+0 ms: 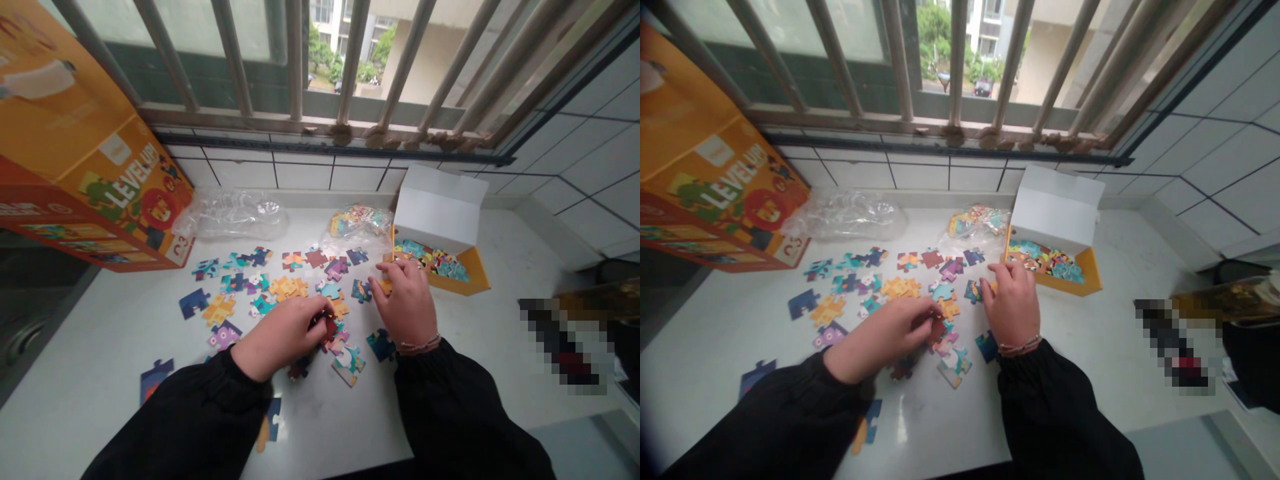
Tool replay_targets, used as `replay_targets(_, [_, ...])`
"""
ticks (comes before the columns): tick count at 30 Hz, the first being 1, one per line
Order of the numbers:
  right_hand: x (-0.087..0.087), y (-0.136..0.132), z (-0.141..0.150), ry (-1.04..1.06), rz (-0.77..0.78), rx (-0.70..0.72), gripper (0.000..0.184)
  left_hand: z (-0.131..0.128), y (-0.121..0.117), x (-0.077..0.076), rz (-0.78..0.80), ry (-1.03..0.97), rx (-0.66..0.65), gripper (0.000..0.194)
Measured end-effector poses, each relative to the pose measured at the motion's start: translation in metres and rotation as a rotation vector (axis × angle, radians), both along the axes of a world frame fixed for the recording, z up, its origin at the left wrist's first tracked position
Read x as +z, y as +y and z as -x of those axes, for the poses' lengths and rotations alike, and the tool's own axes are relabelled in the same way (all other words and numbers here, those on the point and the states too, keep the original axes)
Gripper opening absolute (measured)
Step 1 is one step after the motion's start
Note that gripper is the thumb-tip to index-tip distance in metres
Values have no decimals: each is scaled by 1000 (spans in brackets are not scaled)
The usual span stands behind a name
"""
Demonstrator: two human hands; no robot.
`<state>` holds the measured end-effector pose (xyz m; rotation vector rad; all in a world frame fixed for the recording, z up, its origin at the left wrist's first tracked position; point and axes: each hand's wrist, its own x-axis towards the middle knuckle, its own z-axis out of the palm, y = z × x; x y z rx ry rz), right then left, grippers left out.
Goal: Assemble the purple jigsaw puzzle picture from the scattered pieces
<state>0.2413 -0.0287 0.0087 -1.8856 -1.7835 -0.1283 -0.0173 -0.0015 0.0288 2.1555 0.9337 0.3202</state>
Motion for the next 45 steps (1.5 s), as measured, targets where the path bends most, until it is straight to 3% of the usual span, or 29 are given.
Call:
replay_targets(5, [-1,0,11,80,186,334,16,1,1,-1,-116,80,62,14])
replay_targets(8, [-2,-2,22,27,311,470,27,2,3,-1,-168,120,110,13])
replay_targets(12, [-5,-4,27,2,331,449,52,4,5,-2,-207,178,159,14])
replay_targets(14, [-6,-4,26,8,329,424,49,4,5,-4,-222,180,181,15])
replay_targets(20, [-4,-4,24,25,331,378,17,3,7,-7,-285,163,196,14])
replay_targets(25, [-6,-5,24,185,330,334,27,2,6,-8,-375,156,153,14])
replay_targets(29, [-6,-6,22,350,395,295,40,-1,4,-9,-402,115,37,13])
replay_targets(33, [1,-6,20,435,469,289,34,-2,2,-9,-397,156,-20,15])
replay_targets(37, [3,-6,21,292,436,312,16,-2,2,-10,-398,182,21,12])
replay_targets(42, [-8,-7,28,155,374,313,30,-3,0,-13,-420,257,106,20])
replay_targets(45, [-11,-7,29,156,406,280,27,-3,-1,-13,-435,304,114,23])
